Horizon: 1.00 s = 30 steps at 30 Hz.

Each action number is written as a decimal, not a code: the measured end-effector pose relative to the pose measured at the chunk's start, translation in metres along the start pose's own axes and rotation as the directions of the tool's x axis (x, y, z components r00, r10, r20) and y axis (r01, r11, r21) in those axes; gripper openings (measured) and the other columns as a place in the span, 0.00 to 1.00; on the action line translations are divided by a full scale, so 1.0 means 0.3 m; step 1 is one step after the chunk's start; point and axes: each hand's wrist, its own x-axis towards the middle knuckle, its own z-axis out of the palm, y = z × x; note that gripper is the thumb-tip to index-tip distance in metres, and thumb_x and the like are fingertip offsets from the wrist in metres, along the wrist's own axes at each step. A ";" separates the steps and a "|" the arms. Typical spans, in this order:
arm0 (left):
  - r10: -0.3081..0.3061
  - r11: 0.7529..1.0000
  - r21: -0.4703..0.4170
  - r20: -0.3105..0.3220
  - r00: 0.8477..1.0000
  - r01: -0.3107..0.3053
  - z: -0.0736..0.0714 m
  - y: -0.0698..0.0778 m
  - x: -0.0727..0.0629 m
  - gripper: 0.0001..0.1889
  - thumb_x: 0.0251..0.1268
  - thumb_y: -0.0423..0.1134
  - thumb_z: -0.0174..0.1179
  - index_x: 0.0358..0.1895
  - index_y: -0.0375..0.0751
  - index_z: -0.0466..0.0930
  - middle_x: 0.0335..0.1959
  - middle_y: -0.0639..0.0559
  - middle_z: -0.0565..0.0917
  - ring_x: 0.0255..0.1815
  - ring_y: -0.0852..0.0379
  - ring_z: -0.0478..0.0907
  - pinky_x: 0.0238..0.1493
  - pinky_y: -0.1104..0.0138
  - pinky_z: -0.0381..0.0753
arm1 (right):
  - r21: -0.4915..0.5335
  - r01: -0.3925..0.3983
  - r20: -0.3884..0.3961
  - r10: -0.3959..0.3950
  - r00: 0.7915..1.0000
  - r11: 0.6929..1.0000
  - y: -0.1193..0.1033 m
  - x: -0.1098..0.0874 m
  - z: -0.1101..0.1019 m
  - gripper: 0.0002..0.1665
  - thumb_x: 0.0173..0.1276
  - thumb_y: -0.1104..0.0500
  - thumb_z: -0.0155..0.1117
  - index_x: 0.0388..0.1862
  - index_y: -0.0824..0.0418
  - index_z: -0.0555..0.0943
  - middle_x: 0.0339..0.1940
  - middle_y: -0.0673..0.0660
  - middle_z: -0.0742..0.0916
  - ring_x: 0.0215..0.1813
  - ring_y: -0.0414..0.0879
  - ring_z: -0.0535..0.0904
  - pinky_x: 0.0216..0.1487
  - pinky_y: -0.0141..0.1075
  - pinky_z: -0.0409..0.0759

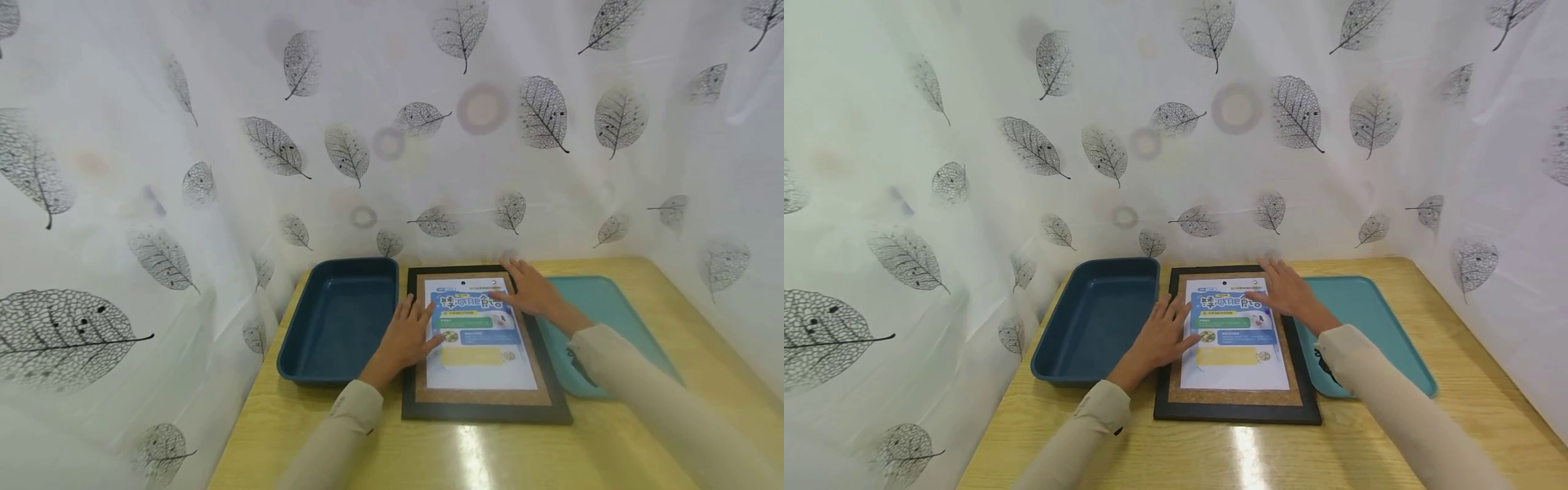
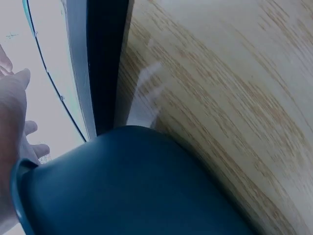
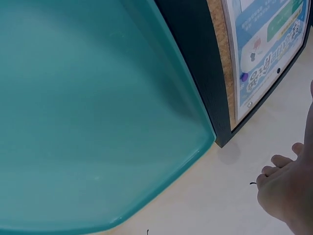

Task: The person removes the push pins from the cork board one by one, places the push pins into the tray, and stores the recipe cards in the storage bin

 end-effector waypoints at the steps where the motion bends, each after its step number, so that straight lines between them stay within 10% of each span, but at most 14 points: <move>1: -0.005 1.000 0.009 0.005 1.000 0.004 0.004 0.004 0.002 0.42 0.78 0.70 0.41 0.84 0.48 0.54 0.85 0.39 0.52 0.85 0.38 0.44 0.83 0.47 0.51 | 0.001 -0.002 0.002 0.002 1.000 1.000 0.003 0.001 0.005 0.60 0.70 0.31 0.63 0.85 0.65 0.53 0.83 0.74 0.56 0.82 0.74 0.50 0.77 0.70 0.53; 30: -0.118 0.984 -0.125 0.067 0.991 0.126 0.055 0.103 0.032 0.38 0.81 0.63 0.46 0.82 0.42 0.59 0.83 0.36 0.56 0.84 0.37 0.48 0.81 0.48 0.58 | 0.033 0.050 0.007 -0.050 0.999 0.998 0.022 0.060 0.112 0.51 0.73 0.40 0.66 0.81 0.68 0.60 0.80 0.74 0.64 0.81 0.72 0.55 0.78 0.67 0.55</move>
